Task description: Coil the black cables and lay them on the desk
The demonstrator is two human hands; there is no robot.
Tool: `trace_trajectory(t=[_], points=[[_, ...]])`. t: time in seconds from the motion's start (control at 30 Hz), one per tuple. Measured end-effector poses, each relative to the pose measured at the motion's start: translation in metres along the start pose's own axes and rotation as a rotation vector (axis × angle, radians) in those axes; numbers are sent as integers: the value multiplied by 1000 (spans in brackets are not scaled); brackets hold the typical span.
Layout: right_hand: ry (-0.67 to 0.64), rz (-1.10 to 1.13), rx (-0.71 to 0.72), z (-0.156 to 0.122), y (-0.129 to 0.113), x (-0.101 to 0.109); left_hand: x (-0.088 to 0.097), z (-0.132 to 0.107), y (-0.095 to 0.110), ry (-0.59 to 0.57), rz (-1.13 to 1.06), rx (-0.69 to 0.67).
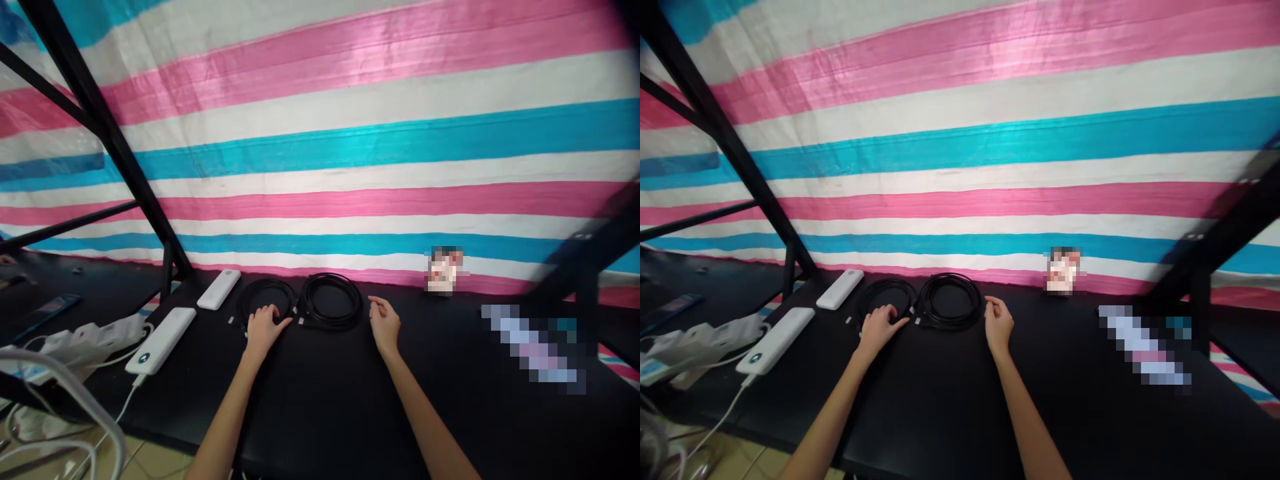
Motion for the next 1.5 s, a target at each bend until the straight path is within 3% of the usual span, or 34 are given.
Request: trace_trajectory(t=[0.17, 0.33, 0.4, 0.47, 0.6, 0.7, 0.83, 0.9, 0.97, 1.03, 1.13, 1.3, 1.43, 1.5], points=[[33, 30, 0, -7, -5, 7, 28, -27, -17, -58, 58, 48], [38, 66, 16, -11, -8, 10, 68, -47, -38, 51, 67, 197], [46, 73, 22, -12, -9, 11, 74, -56, -39, 110, -92, 214], [39, 94, 24, -14, -10, 12, 68, -67, -33, 70, -296, 188], [1, 113, 44, -26, -14, 14, 38, -94, -7, -229, -449, 70], [-39, 76, 88, -40, -19, 16, 41, -95, 0, -232, -507, 12], [-103, 9, 169, -54, -25, 16, 64, -70, -26, 5, -455, 63], [-146, -23, 205, -58, -28, 14, 71, -59, -46, 133, -290, 130], [-196, -52, 246, -61, -30, 11, 69, -56, -65, 172, -72, 241], [-237, -90, 294, -63, -32, 9, 59, -61, -78, 136, 94, 291], [-277, -153, 357, -68, -36, 8, 42, -70, -86, 90, 141, 230], [-404, -290, 392, -92, -46, 8, 31, -80, -98, 17, -6, 112], [-600, -441, 451, -126, -58, 7, 26, -86, -117, -152, -173, 238], [-628, -490, 452, -141, -64, 10, 29, -90, -118, -146, -292, 292]])
Point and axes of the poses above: each hand's wrist, its own z-axis towards the middle knuckle, its own x-axis out of the back of the hand, y = z × x, the point moved 6 cm from there along z, towards the middle knuckle, and after that the axes turned 12 degrees about y, right-handed, at the moved point
